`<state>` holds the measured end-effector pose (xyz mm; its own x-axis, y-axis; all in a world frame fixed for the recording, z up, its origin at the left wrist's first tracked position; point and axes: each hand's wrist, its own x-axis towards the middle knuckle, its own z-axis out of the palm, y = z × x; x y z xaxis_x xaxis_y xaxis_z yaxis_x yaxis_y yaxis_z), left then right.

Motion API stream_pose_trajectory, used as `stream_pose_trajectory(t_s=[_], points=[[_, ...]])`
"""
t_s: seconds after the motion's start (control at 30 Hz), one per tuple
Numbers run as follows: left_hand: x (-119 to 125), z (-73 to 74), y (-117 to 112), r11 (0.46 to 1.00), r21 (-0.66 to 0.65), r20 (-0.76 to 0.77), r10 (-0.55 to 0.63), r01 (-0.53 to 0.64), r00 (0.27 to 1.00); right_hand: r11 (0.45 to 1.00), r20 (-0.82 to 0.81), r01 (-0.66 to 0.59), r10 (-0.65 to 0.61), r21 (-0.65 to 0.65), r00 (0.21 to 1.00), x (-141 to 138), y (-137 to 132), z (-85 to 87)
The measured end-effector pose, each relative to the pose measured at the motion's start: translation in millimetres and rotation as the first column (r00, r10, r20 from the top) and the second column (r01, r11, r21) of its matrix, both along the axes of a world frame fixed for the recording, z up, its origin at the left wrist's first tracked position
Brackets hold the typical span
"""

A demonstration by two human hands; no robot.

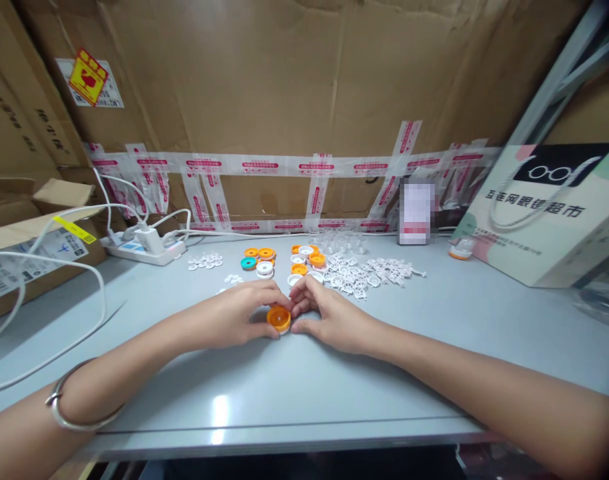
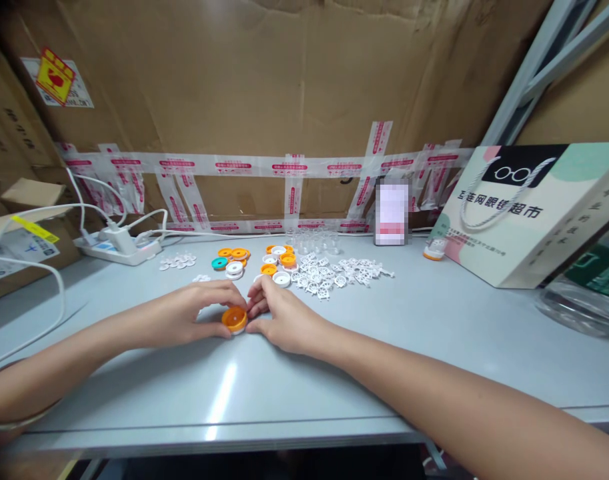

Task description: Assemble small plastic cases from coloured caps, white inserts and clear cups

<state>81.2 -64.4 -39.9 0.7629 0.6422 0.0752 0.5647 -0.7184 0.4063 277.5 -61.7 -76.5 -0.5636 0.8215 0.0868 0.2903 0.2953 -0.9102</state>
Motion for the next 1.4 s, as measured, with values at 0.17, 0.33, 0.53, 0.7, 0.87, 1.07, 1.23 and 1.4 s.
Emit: stream_pose_trajectory(t_s=[0.17, 0.33, 0.53, 0.7, 0.87, 1.07, 1.23, 1.4], points=[[-5.2, 0.7, 2.8, 0.998, 0.054, 0.005, -0.026, 0.025, 1.0, 1.0, -0.037, -0.008, 0.007, -0.028, 0.999, 2.0, 2.5, -0.3], [-9.2, -4.9, 7.3, 0.991, 0.128, 0.035, -0.042, 0.037, 0.999, 0.999, -0.023, -0.02, 0.021, 0.026, 1.0, 2.7, 3.1, -3.5], [-11.5, -17.4, 12.4, 0.997, 0.082, 0.175, -0.005, -0.009, 0.985, 0.988, -0.173, 0.104, -0.123, -0.113, 0.977, 0.6, 4.3, -5.4], [-6.7, -19.3, 10.3, 0.996, 0.057, 0.298, 0.043, -0.062, 0.953, 0.877, -0.265, 0.123, -0.27, -0.464, 0.926, -2.0, -4.2, 9.6], [-2.4, -20.9, 6.8, 0.976, 0.173, 0.476, 0.037, -0.135, 0.879, 0.756, -0.497, -0.169, -0.229, -0.633, 0.837, -6.4, -11.7, 16.9], [0.1, -24.7, 6.4, 0.952, 0.26, 0.561, -0.013, -0.161, 0.828, 0.739, -0.585, -0.167, -0.351, -0.653, 0.732, -9.8, -14.8, 12.6], [1.6, -21.4, 4.0, 0.903, 0.383, 0.491, -0.022, -0.194, 0.871, 0.77, -0.596, -0.129, -0.364, -0.625, 0.716, -9.3, -16.3, 12.8], [1.9, -17.7, 0.1, 0.899, 0.402, 0.479, -0.046, -0.173, 0.876, 0.79, -0.585, -0.081, -0.376, -0.608, 0.719, -9.1, -14.9, 13.6]])
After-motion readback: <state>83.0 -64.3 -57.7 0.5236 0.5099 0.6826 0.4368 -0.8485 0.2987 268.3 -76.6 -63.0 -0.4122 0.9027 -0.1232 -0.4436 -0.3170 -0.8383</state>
